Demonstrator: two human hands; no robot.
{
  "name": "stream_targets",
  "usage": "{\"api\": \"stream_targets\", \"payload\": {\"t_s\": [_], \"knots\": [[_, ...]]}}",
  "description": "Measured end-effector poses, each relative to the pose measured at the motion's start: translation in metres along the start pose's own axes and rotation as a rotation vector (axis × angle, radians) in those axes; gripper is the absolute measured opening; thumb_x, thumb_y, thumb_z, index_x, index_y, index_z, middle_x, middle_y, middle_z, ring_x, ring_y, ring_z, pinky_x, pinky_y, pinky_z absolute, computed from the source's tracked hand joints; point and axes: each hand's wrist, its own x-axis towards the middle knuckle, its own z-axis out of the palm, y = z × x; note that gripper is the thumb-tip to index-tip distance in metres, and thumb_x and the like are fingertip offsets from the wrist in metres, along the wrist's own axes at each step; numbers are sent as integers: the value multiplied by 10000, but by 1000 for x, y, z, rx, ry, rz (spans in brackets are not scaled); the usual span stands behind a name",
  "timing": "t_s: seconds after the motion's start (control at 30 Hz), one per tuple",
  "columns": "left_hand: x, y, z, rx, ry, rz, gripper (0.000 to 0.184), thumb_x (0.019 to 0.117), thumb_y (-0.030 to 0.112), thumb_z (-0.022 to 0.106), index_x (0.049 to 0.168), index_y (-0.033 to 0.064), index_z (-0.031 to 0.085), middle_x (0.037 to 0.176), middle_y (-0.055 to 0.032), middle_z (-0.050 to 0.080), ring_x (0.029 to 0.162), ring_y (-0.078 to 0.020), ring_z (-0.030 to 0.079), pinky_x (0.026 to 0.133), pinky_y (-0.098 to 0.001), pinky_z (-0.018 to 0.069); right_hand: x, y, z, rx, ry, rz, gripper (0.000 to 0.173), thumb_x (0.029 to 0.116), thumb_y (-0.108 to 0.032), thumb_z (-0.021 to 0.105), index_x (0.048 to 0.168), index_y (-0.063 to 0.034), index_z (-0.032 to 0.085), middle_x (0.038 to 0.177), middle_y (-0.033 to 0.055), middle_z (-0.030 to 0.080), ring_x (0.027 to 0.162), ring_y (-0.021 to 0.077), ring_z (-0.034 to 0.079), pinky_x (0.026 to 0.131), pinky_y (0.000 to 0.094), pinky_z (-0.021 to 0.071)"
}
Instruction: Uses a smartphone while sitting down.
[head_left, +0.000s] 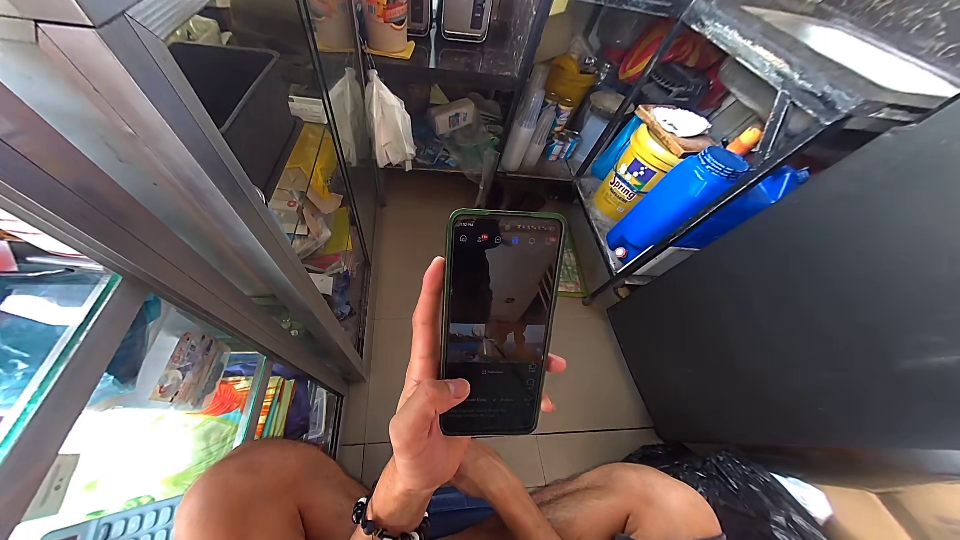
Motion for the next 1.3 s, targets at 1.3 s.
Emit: {"api": "stream_targets", "payload": {"t_s": [1.3], "knots": [[0, 0, 2, -6, -12, -5, 805, 934, 121, 447, 1602, 424, 116, 1417, -271, 484, 1155, -490, 593, 854, -613, 557, 0, 2, 2, -19, 30, -28, 435, 1051, -328, 488, 1382, -71, 601, 1332, 213, 638, 1255, 384, 601, 1050, 597, 439]]}}
